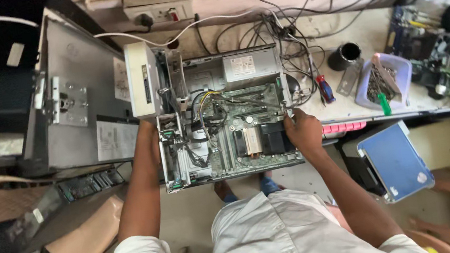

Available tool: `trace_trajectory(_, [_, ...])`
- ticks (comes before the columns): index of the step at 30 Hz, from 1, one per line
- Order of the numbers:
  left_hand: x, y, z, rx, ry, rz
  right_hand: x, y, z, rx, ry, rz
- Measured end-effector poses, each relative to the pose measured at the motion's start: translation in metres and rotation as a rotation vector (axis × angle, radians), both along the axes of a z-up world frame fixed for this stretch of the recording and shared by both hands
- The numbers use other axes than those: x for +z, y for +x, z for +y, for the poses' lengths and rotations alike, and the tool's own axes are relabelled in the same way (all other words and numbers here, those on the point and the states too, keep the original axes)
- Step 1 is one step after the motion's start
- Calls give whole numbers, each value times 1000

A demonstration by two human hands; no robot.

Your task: The person removes a drive bay from a desktop computer tower using a screwdriver, disconnects cables, and places the bay on the floor. The person then works inside the open computer case, handling internal components and wires.

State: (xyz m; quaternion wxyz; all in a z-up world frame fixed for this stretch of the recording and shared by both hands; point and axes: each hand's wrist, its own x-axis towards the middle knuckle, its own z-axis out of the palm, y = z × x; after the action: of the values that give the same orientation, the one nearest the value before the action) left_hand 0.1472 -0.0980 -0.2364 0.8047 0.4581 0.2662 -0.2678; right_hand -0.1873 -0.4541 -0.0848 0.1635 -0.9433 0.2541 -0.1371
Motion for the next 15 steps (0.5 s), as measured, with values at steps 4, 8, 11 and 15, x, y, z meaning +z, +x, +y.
trace_trajectory(4, [25, -5, 10, 52, -28, -126, 10, 1, 20, -60, 53, -67])
trace_trajectory(8, [73, -82, 47, 98, -99, -312, 17, -5, 31, -78, 26, -110])
trace_trajectory(11, [111, -122, 69, -25, 243, -590, 9, 1, 26, -74, -39, -102])
trace_trajectory(15, [143, -201, 93, 40, 350, -794, -10, -18, -14, 110, 31, -6])
